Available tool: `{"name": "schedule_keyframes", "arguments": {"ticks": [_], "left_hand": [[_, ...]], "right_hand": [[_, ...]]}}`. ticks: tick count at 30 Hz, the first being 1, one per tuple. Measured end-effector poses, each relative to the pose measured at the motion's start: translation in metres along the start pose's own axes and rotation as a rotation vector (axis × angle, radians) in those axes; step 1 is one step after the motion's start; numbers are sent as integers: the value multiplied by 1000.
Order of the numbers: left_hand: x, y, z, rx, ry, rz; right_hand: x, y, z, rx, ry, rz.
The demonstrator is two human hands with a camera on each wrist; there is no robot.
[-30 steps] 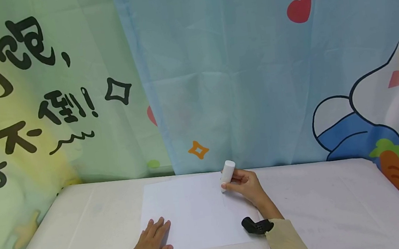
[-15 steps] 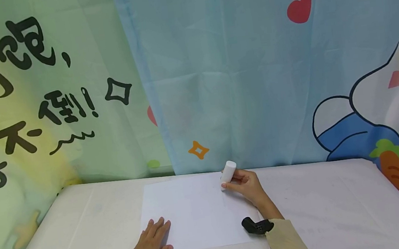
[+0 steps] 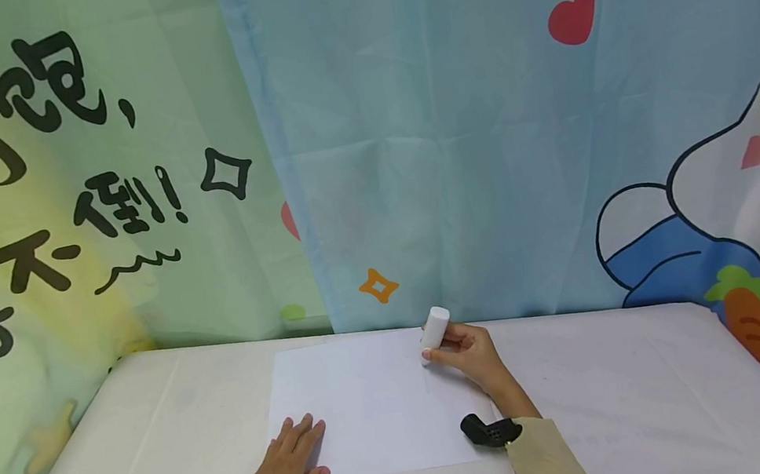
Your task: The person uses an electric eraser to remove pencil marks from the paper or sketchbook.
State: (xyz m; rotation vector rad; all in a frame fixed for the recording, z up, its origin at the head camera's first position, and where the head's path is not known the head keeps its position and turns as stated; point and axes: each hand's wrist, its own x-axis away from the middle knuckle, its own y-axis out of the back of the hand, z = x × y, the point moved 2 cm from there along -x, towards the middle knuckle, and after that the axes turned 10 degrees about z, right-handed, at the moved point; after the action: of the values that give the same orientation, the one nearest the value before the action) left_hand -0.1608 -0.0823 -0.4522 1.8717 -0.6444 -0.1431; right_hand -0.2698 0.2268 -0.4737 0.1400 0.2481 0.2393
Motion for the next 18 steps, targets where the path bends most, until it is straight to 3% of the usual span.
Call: {"name": "schedule_keyframes", "arguments": {"ticks": [9,18], "left_hand": [[0,0,0,-5,-7,-7],[0,0,0,-2,-3,-6]], "right_hand": [[0,1,-1,11,-25,3],[0,0,-1,15,25,15]]}}
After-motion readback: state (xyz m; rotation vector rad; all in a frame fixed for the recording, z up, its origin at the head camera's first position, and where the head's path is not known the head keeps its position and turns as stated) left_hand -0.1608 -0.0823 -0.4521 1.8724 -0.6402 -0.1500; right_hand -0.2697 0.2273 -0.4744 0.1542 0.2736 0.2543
